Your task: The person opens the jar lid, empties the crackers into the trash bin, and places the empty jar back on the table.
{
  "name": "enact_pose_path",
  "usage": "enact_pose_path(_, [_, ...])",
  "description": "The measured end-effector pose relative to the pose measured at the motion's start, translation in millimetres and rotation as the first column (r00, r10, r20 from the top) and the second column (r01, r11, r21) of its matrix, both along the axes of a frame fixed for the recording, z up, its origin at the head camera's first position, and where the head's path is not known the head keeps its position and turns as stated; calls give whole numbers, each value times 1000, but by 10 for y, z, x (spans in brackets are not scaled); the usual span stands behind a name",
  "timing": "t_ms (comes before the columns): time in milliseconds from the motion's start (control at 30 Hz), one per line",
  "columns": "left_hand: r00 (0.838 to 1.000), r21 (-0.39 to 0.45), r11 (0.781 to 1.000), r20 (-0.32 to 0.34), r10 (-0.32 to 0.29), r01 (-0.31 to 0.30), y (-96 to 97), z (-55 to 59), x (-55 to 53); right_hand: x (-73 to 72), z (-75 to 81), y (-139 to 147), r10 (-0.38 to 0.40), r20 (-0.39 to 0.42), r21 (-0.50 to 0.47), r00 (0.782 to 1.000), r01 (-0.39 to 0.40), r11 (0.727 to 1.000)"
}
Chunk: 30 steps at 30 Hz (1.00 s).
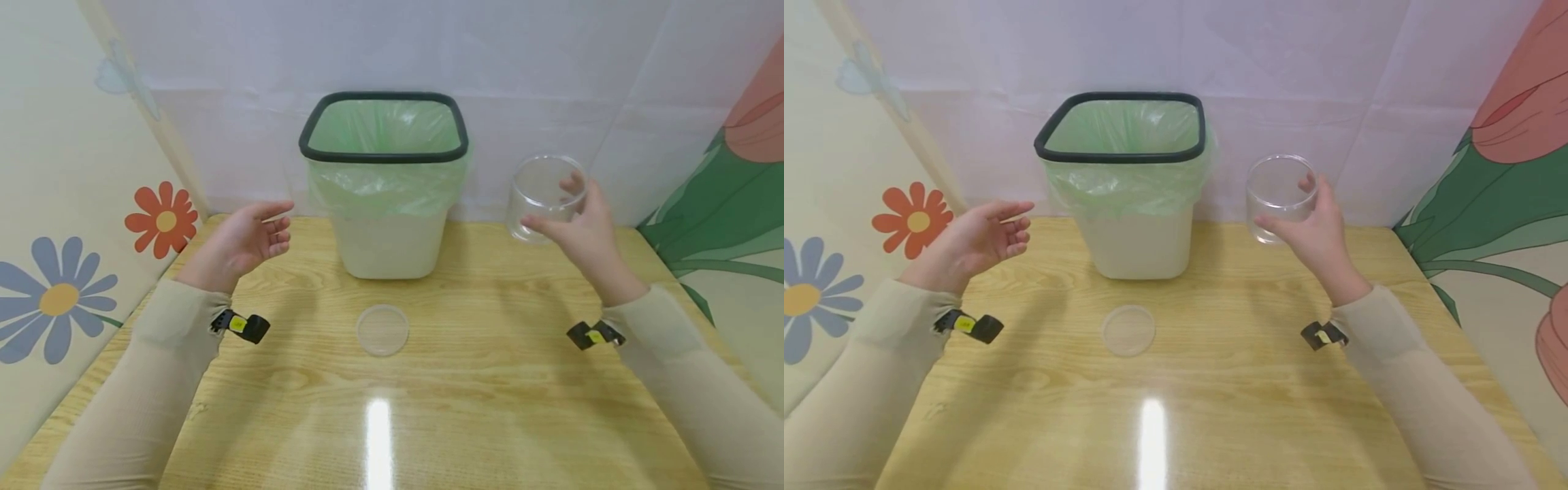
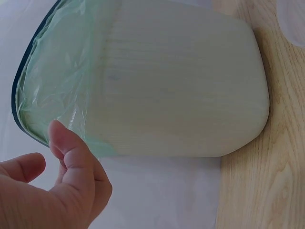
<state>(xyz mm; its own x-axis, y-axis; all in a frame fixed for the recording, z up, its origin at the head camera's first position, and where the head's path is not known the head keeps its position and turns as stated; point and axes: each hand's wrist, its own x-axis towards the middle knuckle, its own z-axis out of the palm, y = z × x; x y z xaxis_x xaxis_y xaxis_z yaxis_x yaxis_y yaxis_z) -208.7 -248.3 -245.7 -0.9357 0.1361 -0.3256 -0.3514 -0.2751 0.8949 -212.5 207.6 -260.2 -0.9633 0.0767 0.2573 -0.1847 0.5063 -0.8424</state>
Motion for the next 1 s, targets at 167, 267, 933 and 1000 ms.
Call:
enact_pose_path(167, [1000, -8, 1000, 10, 2, -2, 0, -17, -1, 8, -18, 7, 10, 1, -9, 1000, -10, 1000])
enact_pose_path(267, [1000, -9, 1000, 13, 1, -1, -8, -36, 3, 16, -27, 7, 13, -3, -21, 1000, -13, 1000])
enact_pose_path(933, [1000, 18, 1000, 6, -21, 21, -55, -124, 44, 61, -84, 4, 10, 45, -60, 999, -7, 998])
enact_pose_path(1000, [1000, 20, 1000, 9, -18, 18, -60, -125, 54, 66, -89, 2, 8, 46, -58, 999, -6, 998])
